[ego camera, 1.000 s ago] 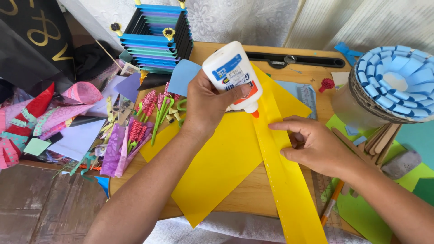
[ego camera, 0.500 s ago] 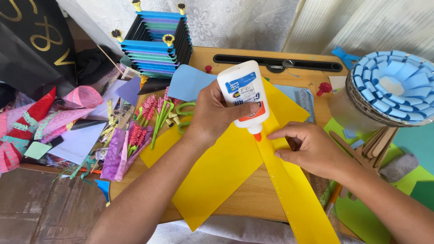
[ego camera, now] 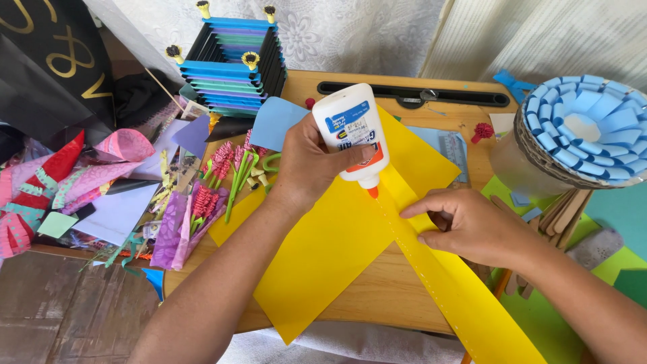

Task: Cutting a strip of yellow paper, folding it, and applying glue to the edge to create a craft item.

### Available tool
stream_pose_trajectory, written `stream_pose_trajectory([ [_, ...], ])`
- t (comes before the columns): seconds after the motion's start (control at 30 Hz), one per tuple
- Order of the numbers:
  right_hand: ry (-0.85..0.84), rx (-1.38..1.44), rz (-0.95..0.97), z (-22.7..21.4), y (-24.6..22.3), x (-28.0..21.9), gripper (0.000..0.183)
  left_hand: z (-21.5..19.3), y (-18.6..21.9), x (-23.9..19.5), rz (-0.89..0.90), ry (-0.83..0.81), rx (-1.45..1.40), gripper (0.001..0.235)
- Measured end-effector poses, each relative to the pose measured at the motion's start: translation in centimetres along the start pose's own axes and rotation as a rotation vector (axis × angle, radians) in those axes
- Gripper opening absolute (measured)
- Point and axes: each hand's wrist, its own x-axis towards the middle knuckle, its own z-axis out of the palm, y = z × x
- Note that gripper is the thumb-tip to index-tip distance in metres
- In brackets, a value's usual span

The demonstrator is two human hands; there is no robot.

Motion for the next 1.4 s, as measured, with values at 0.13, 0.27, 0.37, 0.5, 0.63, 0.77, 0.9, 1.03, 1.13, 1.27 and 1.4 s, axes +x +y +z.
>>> stream_pose_trajectory([
  [0.13, -0.017, 0.015, 0.02, -0.4, -0.4, -0.1, 0.042, -0.3, 0.2, 0.1, -0.017, 0.02, 0.029, 0.06],
  [0.27, -0.029, 0.022, 0.019, -0.4, -0.2, 0.0, 0.042, -0.3, 1.8, -0.1, -0.011, 0.022, 0.057, 0.061],
  [0.37, -0.052, 0.042, 0.017, -0.7, -0.5, -0.2, 0.045, -0.5, 2.2, -0.3, 0.025, 0.047, 0.067, 0.059],
  [0.5, -0.065, 0.035, 0.003, -0.6, 0.1, 0.0, 0.046, -0.8, 2.4, -0.1, 0.038, 0.056, 0.101, 0.059],
  [0.63, -0.068, 0.053, 0.001, -0.4, 0.5, 0.2, 0.046, -0.8, 3.0, -0.2, 0.056, 0.068, 0.15, 0.057],
  [0.77, -0.087, 0.079, -0.009, -0.4, 1.0, 0.6, 0.046, -1.4, 2.4, 0.2, 0.103, 0.082, 0.14, 0.058],
  [0.9, -0.133, 0.045, -0.037, -0.3, 2.6, 1.5, 0.038, -1.1, 3.2, 0.1, 0.052, 0.162, 0.233, 0.046],
  [1.03, -0.156, 0.061, -0.082, -0.4, 3.2, 1.6, 0.035, -0.3, 5.5, -0.9, 0.172, 0.246, 0.377, 0.046],
  [1.13, -0.176, 0.053, 0.029, -1.0, 1.4, 0.8, 0.04, 0.2, 7.4, -1.8, 0.465, 0.166, 0.546, 0.051],
  [1.27, -0.176, 0.074, -0.025, -0.9, 3.3, 1.5, 0.038, 0.2, 9.4, -0.8, 0.657, 0.091, 0.894, 0.047],
  [1.4, -0.066, 0.228, -0.205, -0.8, 4.6, 1.8, 0.038, -0.4, 8.2, 3.2, 1.208, 0.051, 1.423, 0.029],
])
